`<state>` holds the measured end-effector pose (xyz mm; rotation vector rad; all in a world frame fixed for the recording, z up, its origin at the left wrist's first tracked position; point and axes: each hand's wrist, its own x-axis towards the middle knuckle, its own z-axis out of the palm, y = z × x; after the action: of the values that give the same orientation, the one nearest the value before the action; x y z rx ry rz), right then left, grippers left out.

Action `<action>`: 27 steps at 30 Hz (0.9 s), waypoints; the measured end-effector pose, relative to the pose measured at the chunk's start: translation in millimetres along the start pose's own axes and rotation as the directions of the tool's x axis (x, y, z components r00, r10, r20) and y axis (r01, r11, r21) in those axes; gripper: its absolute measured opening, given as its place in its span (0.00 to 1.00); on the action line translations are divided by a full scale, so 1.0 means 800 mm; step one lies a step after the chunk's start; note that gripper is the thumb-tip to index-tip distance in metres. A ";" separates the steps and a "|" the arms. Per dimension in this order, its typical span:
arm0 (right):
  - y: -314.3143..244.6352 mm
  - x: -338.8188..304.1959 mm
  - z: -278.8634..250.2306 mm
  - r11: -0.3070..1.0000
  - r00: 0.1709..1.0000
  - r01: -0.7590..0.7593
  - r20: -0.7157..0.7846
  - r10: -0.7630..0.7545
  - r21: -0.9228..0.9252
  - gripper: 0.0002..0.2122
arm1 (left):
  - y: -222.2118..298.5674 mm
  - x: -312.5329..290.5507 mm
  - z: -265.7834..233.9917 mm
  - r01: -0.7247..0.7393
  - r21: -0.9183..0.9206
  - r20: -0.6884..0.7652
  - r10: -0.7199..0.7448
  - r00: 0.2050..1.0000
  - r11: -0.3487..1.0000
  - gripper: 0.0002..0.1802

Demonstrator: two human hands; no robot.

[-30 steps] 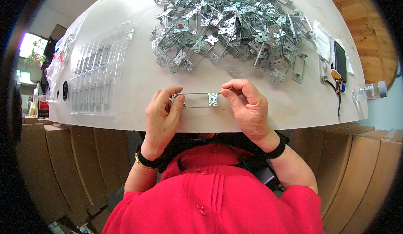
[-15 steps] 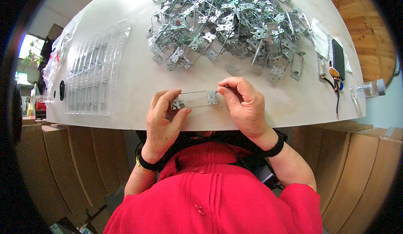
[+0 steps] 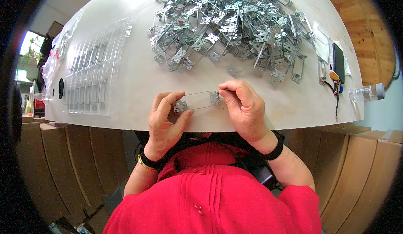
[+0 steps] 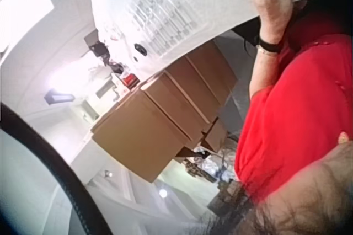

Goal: Assembling small metal components by attaching a wire spring to a bracket and placing it into a plastic tray.

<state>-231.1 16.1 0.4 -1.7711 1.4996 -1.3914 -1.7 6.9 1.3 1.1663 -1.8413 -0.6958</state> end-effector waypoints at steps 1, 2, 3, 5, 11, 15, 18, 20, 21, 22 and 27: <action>0.000 0.000 0.000 1.000 1.000 0.001 0.002 -0.001 -0.001 0.07 | 0.000 0.000 0.000 0.006 -0.011 0.000 -0.006 1.000 1.000 0.28; 0.000 -0.001 0.000 1.000 1.000 0.001 0.001 -0.001 0.004 0.07 | 0.000 0.000 0.000 0.007 -0.012 -0.001 -0.007 1.000 1.000 0.28; 0.001 -0.001 0.000 1.000 1.000 0.002 0.000 -0.002 0.010 0.07 | 0.000 0.000 0.000 0.002 -0.010 0.002 -0.002 1.000 1.000 0.28; 0.001 0.000 0.000 1.000 1.000 0.003 0.001 -0.003 0.011 0.07 | 0.000 0.000 0.000 -0.003 -0.009 0.005 0.003 1.000 1.000 0.28; 0.001 0.001 0.000 1.000 1.000 0.006 0.008 -0.006 0.011 0.07 | 0.000 0.000 0.000 0.021 -0.033 0.009 -0.021 1.000 0.999 0.28; 0.001 0.001 0.000 1.000 1.000 0.013 0.005 -0.013 0.005 0.07 | 0.002 0.001 0.000 0.039 -0.052 0.010 -0.038 0.999 0.998 0.28; 0.000 0.001 0.000 1.000 1.000 0.011 0.003 -0.011 -0.009 0.07 | 0.002 0.001 -0.001 0.020 -0.043 0.008 -0.020 1.000 0.999 0.28; -0.002 0.002 0.000 1.000 1.000 0.003 0.007 -0.003 -0.012 0.07 | 0.001 0.002 -0.001 0.012 -0.037 0.010 -0.012 1.000 0.999 0.28; -0.003 0.003 0.001 1.000 1.000 -0.005 0.010 0.005 -0.014 0.07 | 0.001 0.001 -0.001 0.014 -0.034 0.010 -0.014 1.000 0.999 0.28; -0.002 0.003 0.002 1.000 1.000 -0.005 0.011 0.005 -0.014 0.07 | 0.001 0.001 -0.001 0.016 -0.030 0.010 -0.016 1.000 0.999 0.28; -0.003 0.004 0.005 0.999 1.000 0.012 0.014 -0.011 -0.053 0.07 | -0.001 0.000 -0.001 0.032 -0.033 0.002 -0.031 1.000 0.999 0.28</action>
<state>-226.6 12.8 2.0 -1.8199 1.5346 -1.3549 -1.0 6.4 1.3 1.1759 -1.8098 -0.7425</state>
